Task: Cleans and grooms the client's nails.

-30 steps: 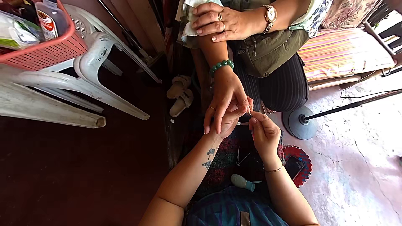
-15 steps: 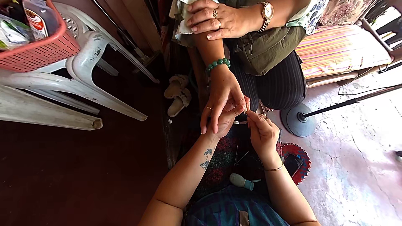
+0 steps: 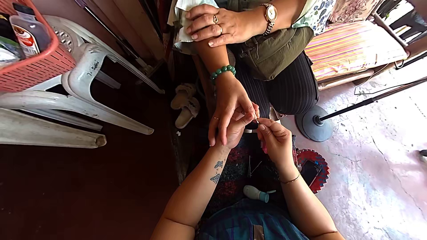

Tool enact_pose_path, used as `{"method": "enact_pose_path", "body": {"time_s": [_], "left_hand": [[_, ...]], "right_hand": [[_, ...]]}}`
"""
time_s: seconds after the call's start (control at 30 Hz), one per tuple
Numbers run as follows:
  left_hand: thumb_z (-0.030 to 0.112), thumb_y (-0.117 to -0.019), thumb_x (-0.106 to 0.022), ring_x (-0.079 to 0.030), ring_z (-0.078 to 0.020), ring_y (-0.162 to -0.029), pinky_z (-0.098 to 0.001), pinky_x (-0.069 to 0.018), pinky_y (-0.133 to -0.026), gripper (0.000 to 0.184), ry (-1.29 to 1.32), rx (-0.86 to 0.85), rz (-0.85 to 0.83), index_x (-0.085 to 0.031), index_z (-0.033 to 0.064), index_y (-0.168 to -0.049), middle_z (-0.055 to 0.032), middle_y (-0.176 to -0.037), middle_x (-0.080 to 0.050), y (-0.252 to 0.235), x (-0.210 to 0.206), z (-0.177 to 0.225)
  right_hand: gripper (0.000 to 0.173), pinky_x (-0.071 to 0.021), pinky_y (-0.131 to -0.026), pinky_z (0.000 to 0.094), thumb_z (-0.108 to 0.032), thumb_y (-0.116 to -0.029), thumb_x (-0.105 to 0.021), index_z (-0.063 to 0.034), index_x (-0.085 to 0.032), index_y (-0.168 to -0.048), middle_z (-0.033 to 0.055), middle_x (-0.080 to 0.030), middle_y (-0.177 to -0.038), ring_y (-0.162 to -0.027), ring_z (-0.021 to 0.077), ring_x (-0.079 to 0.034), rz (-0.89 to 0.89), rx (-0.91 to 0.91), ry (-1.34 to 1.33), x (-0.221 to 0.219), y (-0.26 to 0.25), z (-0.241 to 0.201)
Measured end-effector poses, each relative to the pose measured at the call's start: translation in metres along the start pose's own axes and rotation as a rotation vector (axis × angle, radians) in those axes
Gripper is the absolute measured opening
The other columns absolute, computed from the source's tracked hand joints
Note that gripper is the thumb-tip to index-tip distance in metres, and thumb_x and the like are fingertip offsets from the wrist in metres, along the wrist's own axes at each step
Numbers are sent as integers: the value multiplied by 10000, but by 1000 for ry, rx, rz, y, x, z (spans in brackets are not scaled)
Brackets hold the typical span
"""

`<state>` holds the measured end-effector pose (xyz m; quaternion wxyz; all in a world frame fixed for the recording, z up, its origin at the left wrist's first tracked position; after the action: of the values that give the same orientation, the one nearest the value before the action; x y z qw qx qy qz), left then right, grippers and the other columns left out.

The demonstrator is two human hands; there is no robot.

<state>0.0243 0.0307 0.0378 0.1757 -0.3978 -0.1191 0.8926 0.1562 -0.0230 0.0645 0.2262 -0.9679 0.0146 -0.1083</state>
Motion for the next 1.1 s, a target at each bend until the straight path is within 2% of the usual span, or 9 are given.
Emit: {"method": "enact_pose_path", "body": {"time_s": [0.13, 0.33, 0.53, 0.6, 0.67, 0.8, 0.97, 1.03, 1.1], "left_hand": [[183, -958, -706, -654, -103, -995, -300, -526, -937, 152, -2, 10, -1, -710, 126, -1099, 14, -1065, -700, 0, 0, 0], [178, -956, -709, -654, -114, -1007, -310, -531, -940, 174, 10, 16, 6, -707, 116, -1119, -1, -1082, -698, 0, 0, -1], [195, -966, -699, -651, -93, -999, -292, -526, -940, 175, -27, 8, 4, -699, 123, -1125, 19, -1071, -698, 1, 0, -1], [176, -975, -681, -653, -112, -1005, -318, -526, -941, 165, -14, 0, 0, -697, 116, -1129, 6, -1063, -698, 1, -1, -1], [181, -978, -678, -654, -125, -1020, -348, -521, -969, 176, -15, 7, -3, -700, 119, -1141, 1, -1074, -701, 2, 0, -2], [213, -964, -703, -661, -103, -1020, -324, -530, -962, 189, -102, 21, 48, -717, 128, -1133, 13, -1087, -712, 1, 0, -5], [291, -937, -733, -680, -166, -1023, -431, -549, -975, 213, -230, -33, 99, -721, 131, -1077, -20, -1053, -729, 4, 14, -4], [325, -952, -716, -670, -149, -1050, -405, -547, -987, 274, -245, -28, 83, -689, 138, -1151, 1, -1100, -716, 2, 16, -3], [348, -985, -667, -658, -85, -1021, -303, -549, -930, 275, -251, -88, 39, -673, 149, -1175, 38, -1084, -703, -3, 11, 7]], "right_hand": [[220, -549, -651, 277, -29, -987, -582, -21, -766, -1107, 99, -712, -815, -702, 137, -666, 59, 273, 498, -1, 2, -10], [199, -522, -598, 156, -28, -1028, -548, 26, -713, -1125, -12, -663, -763, -634, -4, -587, 22, 22, 23, 0, 1, 2], [230, -556, -654, 309, -34, -984, -581, -42, -770, -1116, 108, -731, -852, -731, 168, -686, 30, 316, 567, 0, 3, -12], [227, -565, -677, 242, -42, -1003, -568, -37, -762, -1121, 48, -714, -836, -718, 82, -657, -20, 201, 328, 12, -2, -11], [220, -537, -570, 181, -111, -1054, -542, -84, -725, -1173, -19, -667, -784, -607, 18, -591, 24, 19, -122, 23, -10, -12], [335, -494, -449, 204, -187, -1085, -465, -254, -555, -1402, -35, -602, -720, -486, 42, -519, 3, -87, -566, 7, -41, -35], [430, -455, -382, 242, -132, -1085, -441, -181, -390, -1509, 47, -585, -720, -441, 101, -493, 244, 40, -399, -14, -91, -40], [461, -512, -467, 269, -95, -1062, -466, -137, -378, -1513, 73, -638, -749, -511, 115, -565, 234, 40, -409, -12, -97, -40], [398, -541, -578, 272, -5, -1028, -510, 24, -441, -1419, 108, -665, -837, -620, 105, -604, 61, -13, -372, -18, -80, -38]]}}
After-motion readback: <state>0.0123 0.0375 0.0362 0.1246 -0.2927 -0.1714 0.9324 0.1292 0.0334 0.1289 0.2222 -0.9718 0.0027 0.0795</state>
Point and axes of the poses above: each hand's wrist, its own y-axis away from the middle knuckle, its own x-axis out of the back of the hand, z = x × y, the point moved 5 cm from there along -y, towards the middle knuckle
